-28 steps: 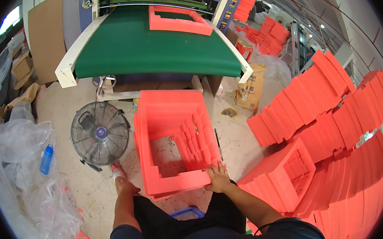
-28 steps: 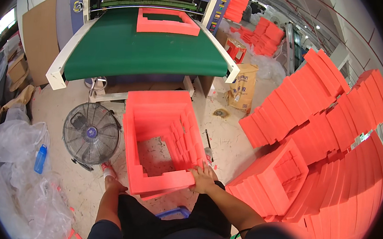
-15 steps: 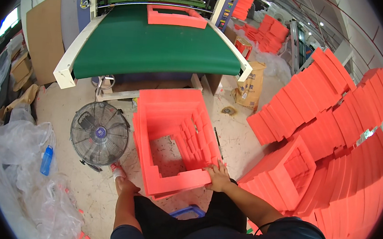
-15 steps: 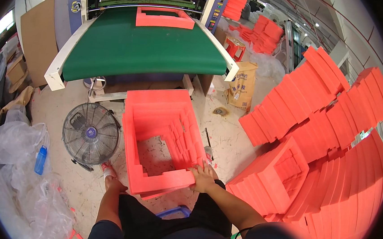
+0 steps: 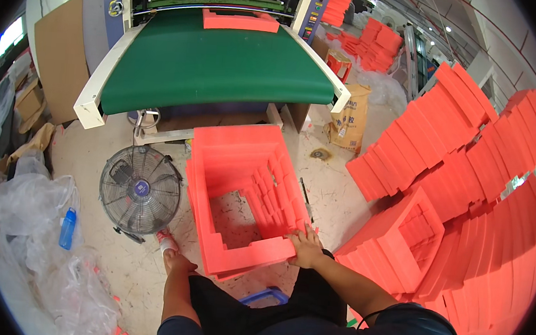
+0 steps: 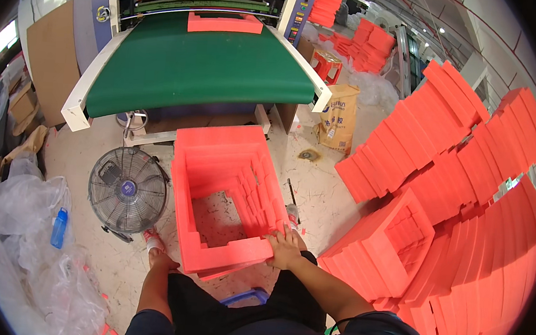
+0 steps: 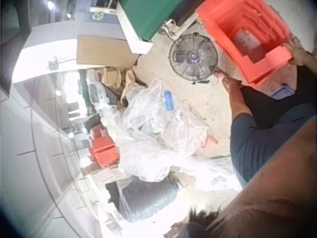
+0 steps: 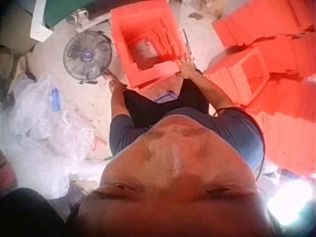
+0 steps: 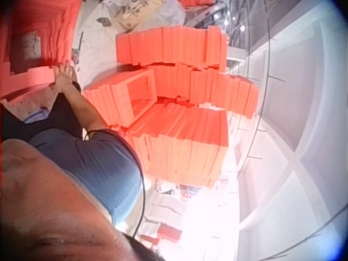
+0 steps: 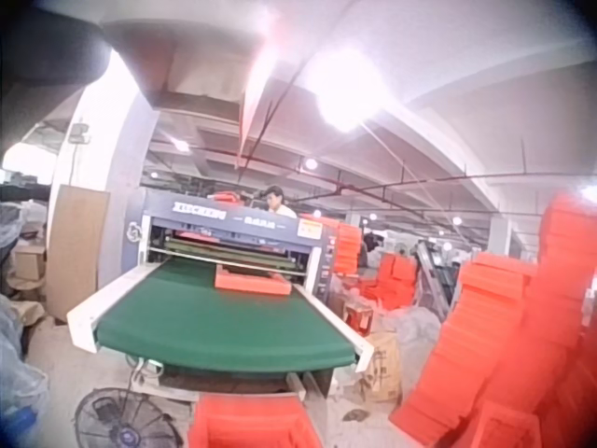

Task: Operate a foam processing machine to press and stack red foam packaging frames.

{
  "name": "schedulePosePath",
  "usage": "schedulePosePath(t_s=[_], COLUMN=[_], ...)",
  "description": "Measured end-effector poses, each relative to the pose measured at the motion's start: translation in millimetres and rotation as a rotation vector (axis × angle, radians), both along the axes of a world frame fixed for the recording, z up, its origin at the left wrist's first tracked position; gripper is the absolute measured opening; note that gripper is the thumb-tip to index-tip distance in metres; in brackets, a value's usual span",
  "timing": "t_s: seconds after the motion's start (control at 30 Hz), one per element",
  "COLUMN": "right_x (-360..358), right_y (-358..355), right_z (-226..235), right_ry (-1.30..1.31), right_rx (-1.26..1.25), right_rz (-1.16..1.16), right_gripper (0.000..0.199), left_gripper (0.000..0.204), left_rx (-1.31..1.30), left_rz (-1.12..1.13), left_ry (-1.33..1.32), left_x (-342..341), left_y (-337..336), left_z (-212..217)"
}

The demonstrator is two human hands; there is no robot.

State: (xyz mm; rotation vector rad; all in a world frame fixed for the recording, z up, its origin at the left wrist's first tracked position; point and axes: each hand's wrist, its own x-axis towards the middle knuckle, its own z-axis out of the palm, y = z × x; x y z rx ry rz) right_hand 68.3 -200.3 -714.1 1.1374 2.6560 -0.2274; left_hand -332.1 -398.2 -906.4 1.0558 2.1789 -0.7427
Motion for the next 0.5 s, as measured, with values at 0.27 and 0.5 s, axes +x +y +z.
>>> schedulePosePath(t_s=[0.27,0.5], right_x=[-13.7,7.2], right_y=[-5.1,1.8], right_z=[2.7,5.7], right_ry=[0.041,0.011], right_rx=[-0.022,-0.004], right_rz=[0.041,-0.024], right_gripper=[0.096,0.095], left_gripper=[0.085,0.106], left_rx=[0.493,0.07], left_rz=[0.866,-0.06], left_ry=[-0.352,-0.061], left_x=[-21.5,18.8], left_y=[-29.9,23.4], left_z=[-38.1,89.9])
